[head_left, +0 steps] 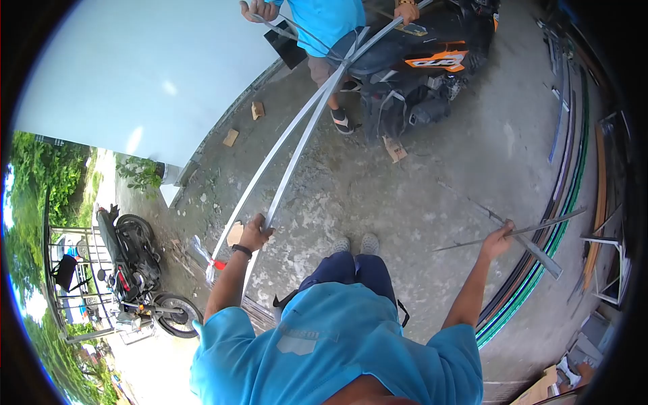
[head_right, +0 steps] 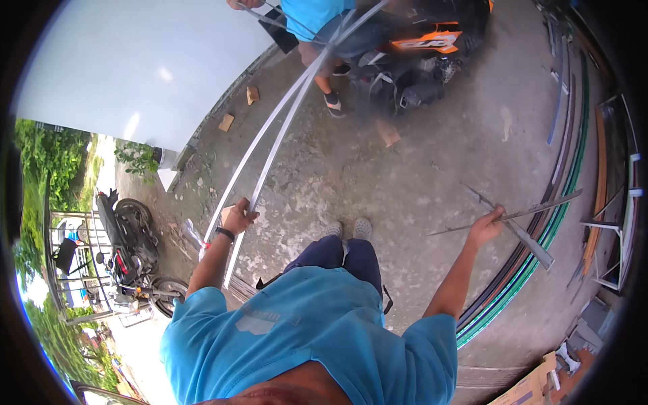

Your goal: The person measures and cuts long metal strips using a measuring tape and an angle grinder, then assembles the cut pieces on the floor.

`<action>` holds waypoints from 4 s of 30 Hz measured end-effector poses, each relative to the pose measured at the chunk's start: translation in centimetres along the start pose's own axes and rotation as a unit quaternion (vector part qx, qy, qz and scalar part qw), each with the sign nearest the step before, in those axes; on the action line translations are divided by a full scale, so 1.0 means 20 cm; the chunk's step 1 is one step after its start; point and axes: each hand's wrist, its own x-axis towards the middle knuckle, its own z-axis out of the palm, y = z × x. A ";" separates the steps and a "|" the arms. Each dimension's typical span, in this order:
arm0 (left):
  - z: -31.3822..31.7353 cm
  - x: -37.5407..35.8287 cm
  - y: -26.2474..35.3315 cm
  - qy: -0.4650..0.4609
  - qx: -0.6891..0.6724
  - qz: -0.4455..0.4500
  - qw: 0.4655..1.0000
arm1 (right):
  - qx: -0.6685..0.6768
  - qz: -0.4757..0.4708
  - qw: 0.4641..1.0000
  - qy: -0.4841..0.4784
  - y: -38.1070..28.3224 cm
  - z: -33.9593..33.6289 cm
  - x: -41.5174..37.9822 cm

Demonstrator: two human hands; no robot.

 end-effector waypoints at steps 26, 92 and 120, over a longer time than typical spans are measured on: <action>0.30 -2.34 -1.17 0.040 -0.082 -0.199 0.976 | -0.091 -0.063 0.994 0.026 -0.44 -0.82 -1.02; 1.96 -0.55 0.42 -0.217 0.138 0.146 0.955 | -0.330 0.282 0.776 -0.457 1.65 -0.90 -0.92; 4.32 1.75 0.25 -0.186 0.366 0.416 0.811 | -0.398 0.515 0.689 -0.319 4.06 -1.28 -2.63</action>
